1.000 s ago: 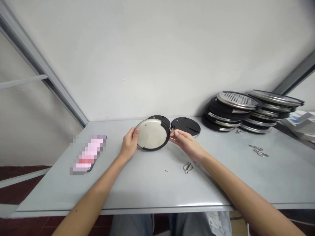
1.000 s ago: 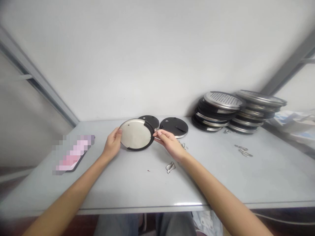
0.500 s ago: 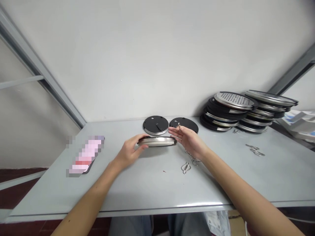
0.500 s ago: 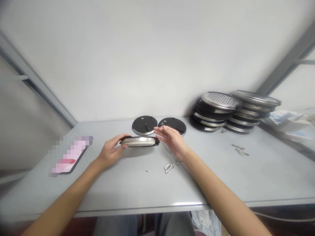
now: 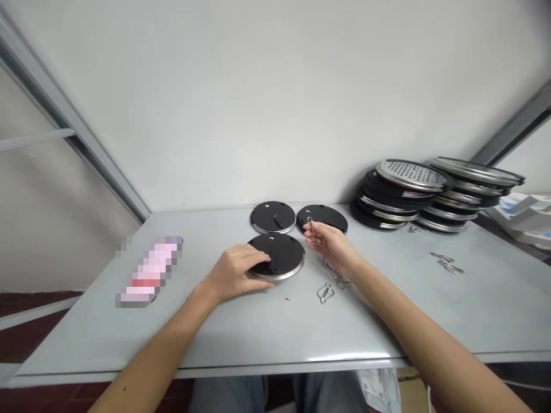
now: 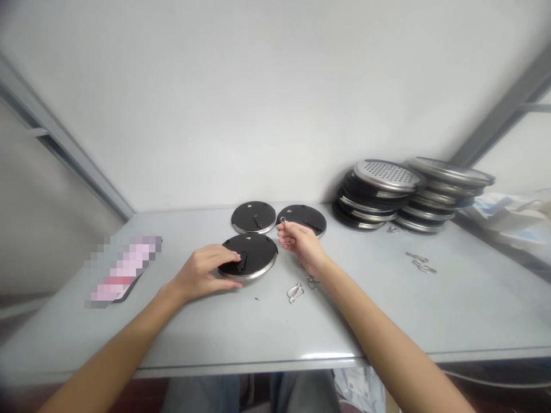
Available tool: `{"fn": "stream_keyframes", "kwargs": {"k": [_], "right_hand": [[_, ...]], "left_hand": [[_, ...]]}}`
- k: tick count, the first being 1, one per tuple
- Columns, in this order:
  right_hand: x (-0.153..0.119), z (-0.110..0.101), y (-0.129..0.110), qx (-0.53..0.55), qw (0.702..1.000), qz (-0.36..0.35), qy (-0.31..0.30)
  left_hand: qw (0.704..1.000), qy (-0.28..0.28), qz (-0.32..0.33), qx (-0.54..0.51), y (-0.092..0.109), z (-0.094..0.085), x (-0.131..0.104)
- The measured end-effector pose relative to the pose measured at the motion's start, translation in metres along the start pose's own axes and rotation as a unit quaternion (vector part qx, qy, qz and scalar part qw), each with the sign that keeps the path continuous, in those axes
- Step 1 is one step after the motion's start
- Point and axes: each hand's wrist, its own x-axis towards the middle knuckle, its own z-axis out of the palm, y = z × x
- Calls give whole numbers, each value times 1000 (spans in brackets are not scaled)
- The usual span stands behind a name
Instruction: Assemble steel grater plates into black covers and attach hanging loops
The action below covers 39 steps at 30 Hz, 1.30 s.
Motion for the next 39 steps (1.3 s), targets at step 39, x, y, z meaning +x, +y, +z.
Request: {"fn": "stream_keyframes", "kwargs": {"k": [39], "right_hand": [[-10,8,9,-243,964,-47,-99]], "left_hand": [[971,-127,-165,117,5,-14,-3]]}}
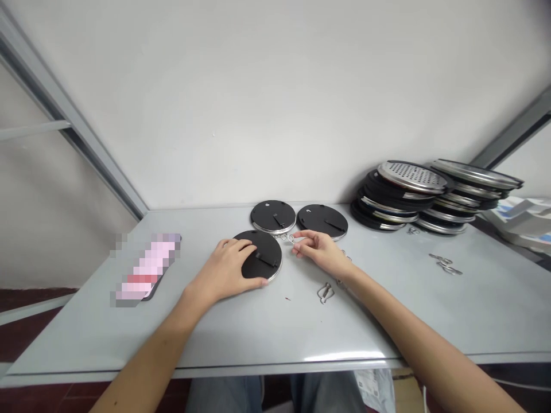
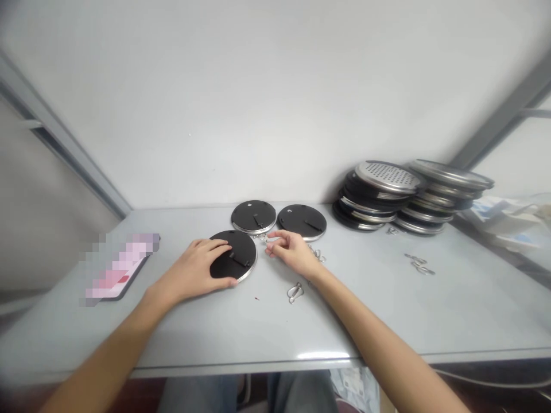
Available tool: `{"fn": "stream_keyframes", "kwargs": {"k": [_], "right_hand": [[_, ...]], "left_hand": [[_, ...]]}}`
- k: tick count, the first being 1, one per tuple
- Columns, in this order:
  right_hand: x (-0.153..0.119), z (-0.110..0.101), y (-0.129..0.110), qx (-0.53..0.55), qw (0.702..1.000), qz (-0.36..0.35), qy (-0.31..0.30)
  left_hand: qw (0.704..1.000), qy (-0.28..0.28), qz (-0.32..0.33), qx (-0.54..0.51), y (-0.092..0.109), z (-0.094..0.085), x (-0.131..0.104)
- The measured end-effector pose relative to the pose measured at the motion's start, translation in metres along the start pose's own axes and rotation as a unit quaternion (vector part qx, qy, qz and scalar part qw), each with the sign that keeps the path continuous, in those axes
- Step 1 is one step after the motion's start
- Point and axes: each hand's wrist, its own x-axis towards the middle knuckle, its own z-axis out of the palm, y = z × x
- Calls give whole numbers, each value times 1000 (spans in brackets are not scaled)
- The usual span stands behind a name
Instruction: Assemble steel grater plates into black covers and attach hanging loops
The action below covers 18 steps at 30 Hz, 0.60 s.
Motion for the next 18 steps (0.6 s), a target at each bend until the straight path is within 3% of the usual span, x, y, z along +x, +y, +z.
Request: {"fn": "stream_keyframes", "kwargs": {"k": [5,10,15,18], "right_hand": [[-1,1,-3,-15,1000,7,-7],[-3,5,-6,11,999,-28,-29],[-3,8,-7,71,994,-39,-77],[-3,10,-7,94,991,-31,-94]], "left_hand": [[986,85,-109,98,12,23,6],[977,162,-134,40,16,44,12],[962,189,-109,-165,14,32,16],[949,193,-103,-229,13,20,17]]}}
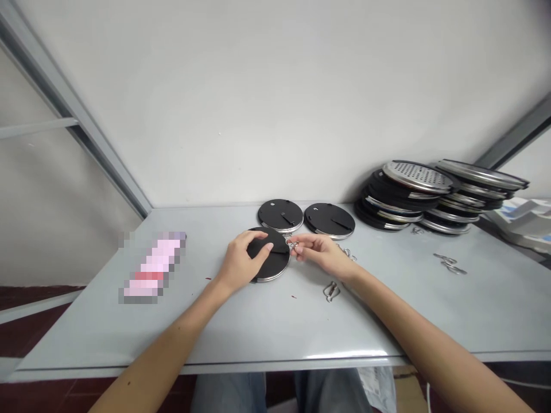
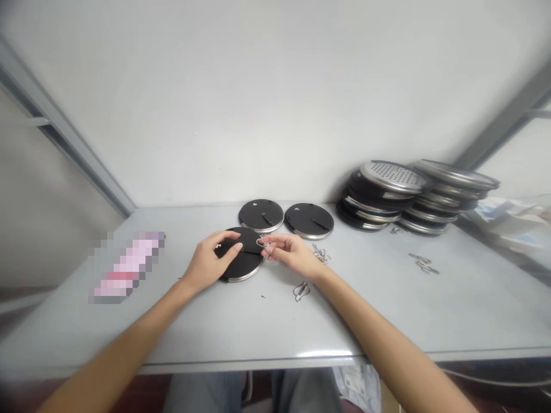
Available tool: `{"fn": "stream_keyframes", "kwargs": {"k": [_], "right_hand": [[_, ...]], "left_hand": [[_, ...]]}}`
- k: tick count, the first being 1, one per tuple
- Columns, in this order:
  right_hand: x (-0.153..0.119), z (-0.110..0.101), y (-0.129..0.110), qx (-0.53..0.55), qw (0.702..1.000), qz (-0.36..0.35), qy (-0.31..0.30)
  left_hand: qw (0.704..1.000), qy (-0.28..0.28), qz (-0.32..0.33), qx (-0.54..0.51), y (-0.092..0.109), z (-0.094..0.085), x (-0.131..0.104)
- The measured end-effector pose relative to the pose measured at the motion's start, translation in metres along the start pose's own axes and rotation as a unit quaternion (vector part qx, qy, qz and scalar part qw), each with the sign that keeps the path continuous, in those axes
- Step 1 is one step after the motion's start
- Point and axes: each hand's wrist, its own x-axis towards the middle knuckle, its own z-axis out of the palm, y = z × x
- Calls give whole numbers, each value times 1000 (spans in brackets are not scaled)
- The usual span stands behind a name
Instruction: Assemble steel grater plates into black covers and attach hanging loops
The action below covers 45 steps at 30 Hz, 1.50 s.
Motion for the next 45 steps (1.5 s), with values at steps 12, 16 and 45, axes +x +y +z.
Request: {"fn": "stream_keyframes", "kwargs": {"k": [12,16,45], "right_hand": [[-6,19,-9,-111,993,-32,-2],[-8,23,-12,-147,988,-48,12],[-11,16,-16,-246,956,-156,15]], "left_hand": [[996,-35,81,-30,2,8,-4],[995,-47,84,-10,3,8,-5],[965,-176,170,94,11,1,-8]]}}
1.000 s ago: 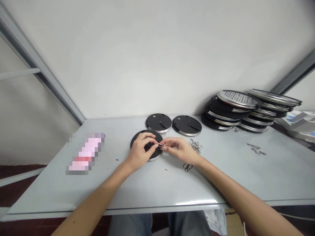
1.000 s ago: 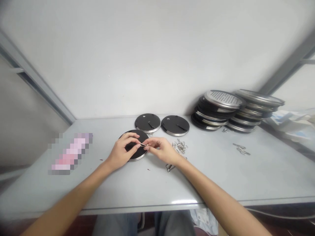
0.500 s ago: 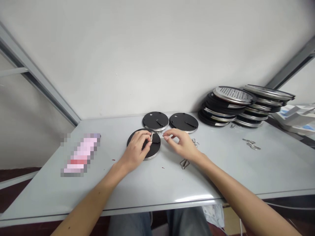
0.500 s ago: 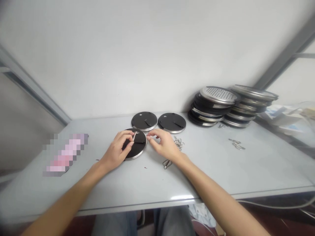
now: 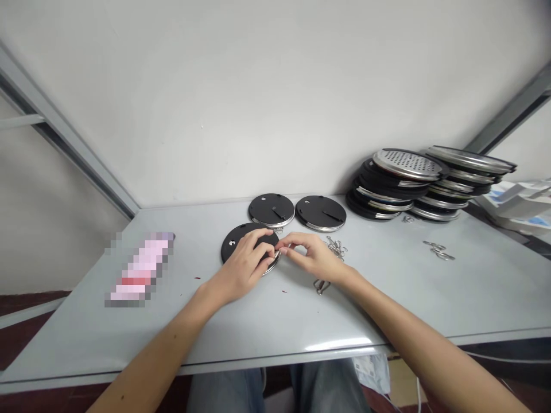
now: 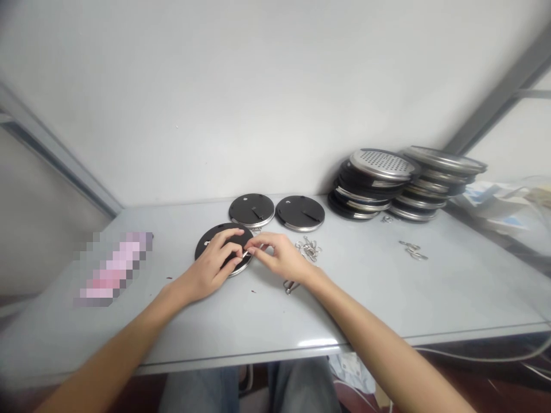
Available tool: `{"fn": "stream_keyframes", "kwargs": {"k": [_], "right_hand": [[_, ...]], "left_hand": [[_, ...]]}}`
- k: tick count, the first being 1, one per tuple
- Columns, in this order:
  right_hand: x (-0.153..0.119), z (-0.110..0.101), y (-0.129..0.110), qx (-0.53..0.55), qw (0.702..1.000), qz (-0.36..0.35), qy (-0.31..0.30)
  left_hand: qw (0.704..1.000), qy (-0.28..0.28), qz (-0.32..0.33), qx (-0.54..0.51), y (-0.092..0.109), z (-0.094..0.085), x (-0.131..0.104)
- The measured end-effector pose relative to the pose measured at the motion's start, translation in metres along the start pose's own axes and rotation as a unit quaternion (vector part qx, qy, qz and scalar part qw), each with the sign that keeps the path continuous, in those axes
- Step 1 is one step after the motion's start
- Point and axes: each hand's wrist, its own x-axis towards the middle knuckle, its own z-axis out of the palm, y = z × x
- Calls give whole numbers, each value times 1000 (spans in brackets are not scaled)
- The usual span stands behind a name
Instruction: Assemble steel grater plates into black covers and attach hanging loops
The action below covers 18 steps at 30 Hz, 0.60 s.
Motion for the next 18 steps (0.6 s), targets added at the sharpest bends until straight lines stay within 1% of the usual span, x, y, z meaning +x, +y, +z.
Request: {"fn": "stream_keyframes", "kwargs": {"k": [2,5,8,11,14,18], "right_hand": [[1,0,1,21,1000,10,15],[3,0,2,43,998,33,43],[3,2,3,57,996,54,52],[3,3,3,78,994,70,40],[3,3,3,106,991,76,15],[2,1,0,109,992,56,7]], "left_hand": [[1000,18,-3,-6,0,1,1],[998,62,-5,-4,-1,3,2],[995,100,10,4,-3,5,4],[991,130,20,15,-5,7,4],[989,146,28,25,-7,7,3],[986,158,45,40,-7,7,3]]}}
